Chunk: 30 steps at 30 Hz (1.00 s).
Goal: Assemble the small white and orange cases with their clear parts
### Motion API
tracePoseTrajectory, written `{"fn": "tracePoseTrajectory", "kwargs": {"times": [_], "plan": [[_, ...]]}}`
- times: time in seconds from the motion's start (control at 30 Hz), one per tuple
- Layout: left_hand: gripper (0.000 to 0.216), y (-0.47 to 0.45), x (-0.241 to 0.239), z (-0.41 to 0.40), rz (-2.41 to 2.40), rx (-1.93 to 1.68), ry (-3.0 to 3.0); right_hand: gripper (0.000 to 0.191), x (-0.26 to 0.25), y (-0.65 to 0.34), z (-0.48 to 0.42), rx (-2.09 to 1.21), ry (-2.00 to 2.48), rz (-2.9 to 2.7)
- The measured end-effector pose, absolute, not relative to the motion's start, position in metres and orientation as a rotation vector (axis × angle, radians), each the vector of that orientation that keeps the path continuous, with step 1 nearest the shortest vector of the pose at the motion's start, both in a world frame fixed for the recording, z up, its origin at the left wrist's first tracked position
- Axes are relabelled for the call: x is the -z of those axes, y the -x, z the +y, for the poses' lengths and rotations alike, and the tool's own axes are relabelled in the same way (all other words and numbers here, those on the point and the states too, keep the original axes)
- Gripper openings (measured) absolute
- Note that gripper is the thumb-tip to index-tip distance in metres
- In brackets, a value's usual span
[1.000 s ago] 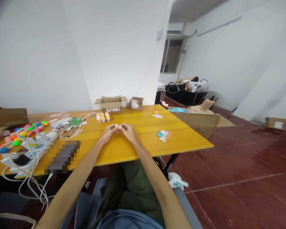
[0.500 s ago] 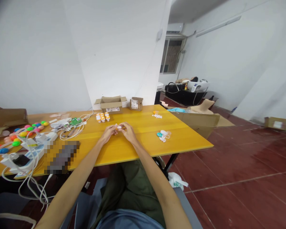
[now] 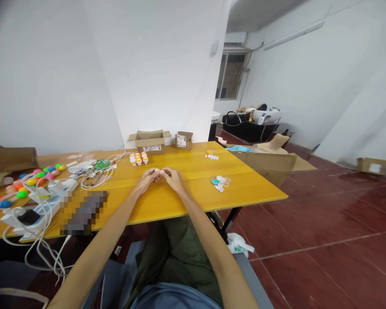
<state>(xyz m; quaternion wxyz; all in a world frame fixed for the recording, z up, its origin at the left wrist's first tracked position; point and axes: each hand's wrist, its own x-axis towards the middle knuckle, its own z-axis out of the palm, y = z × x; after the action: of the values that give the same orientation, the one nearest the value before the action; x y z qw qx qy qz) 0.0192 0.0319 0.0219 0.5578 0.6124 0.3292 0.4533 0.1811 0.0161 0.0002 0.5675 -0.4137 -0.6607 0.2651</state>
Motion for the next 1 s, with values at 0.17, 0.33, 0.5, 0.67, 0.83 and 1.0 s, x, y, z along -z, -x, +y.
{"fn": "tracePoseTrajectory", "kwargs": {"times": [0.17, 0.33, 0.5, 0.67, 0.83, 1.0], "plan": [[0.043, -0.0202, -0.0226, 0.0319, 0.798, -1.065, -1.362, 0.017, -0.0037, -0.1809, 0.0133, -0.551, 0.915, -1.588], [0.051, -0.022, -0.0225, 0.0316, 0.855, -1.047, -1.36, 0.011, -0.007, -0.181, 0.0089, -0.466, 0.866, -1.632], [0.051, -0.0222, -0.0212, 0.0318, 0.853, -1.059, -1.379, 0.013, -0.0071, -0.18, 0.0081, -0.461, 0.892, -1.619], [0.045, -0.0204, -0.0213, 0.0311, 0.816, -1.062, -1.422, 0.028, -0.005, -0.1803, 0.0098, -0.52, 0.981, -1.588], [0.042, -0.0204, -0.024, 0.0291, 0.803, -1.051, -1.473, 0.036, -0.004, -0.1847, 0.0107, -0.555, 1.072, -1.6], [0.039, -0.0202, -0.0225, 0.0301, 0.813, -1.067, -1.455, 0.037, -0.0021, -0.1853, 0.0126, -0.57, 1.1, -1.6]]}}
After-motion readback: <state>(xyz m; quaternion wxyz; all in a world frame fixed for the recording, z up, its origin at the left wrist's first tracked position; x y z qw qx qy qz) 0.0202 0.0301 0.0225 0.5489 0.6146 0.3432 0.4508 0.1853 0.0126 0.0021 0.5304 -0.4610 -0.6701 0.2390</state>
